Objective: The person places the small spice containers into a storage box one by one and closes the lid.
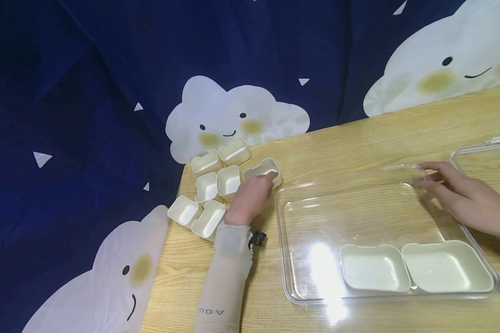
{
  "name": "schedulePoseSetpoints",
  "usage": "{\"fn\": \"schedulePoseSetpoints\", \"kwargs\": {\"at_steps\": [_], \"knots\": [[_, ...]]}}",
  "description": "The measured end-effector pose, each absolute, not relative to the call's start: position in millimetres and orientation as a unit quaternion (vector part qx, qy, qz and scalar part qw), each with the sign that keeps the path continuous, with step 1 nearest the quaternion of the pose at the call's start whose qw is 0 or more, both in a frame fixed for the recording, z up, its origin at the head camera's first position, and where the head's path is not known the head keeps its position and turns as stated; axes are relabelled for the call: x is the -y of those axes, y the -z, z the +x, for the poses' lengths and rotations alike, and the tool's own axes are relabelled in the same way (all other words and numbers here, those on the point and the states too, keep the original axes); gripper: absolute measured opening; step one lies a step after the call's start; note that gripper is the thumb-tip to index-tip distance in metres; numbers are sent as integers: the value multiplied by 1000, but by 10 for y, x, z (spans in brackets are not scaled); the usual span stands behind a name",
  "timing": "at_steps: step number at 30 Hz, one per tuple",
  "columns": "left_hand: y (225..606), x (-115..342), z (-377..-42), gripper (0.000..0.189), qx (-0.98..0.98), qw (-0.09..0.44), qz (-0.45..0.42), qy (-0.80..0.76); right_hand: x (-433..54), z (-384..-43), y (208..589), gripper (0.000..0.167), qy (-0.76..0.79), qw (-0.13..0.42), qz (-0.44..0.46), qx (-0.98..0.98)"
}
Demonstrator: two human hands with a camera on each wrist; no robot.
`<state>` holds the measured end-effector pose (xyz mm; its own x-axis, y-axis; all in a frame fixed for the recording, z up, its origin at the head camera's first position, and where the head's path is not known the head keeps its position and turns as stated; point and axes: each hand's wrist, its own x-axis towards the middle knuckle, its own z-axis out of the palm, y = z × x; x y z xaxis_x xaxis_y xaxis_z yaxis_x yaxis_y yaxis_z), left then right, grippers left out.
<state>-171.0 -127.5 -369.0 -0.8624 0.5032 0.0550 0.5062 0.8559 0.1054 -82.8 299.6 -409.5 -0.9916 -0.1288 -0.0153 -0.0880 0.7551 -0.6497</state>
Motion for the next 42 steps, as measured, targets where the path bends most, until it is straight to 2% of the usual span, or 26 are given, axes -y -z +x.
{"fn": "schedulePoseSetpoints", "kwargs": {"at_steps": [12, 30, 42], "knots": [[3659, 1251, -1680, 19, 962, 12, -269, 48, -2989, -830, 4091, 49, 341, 36, -56, -938], [3598, 1247, -1644, 33, 963, 21, -265, 42, -3000, -827, 4088, 50, 341, 37, -55, -938], [3493, 1217, -1593, 30, 960, 39, -274, 35, -2985, -820, 4075, 51, 340, 44, -52, -938]]}}
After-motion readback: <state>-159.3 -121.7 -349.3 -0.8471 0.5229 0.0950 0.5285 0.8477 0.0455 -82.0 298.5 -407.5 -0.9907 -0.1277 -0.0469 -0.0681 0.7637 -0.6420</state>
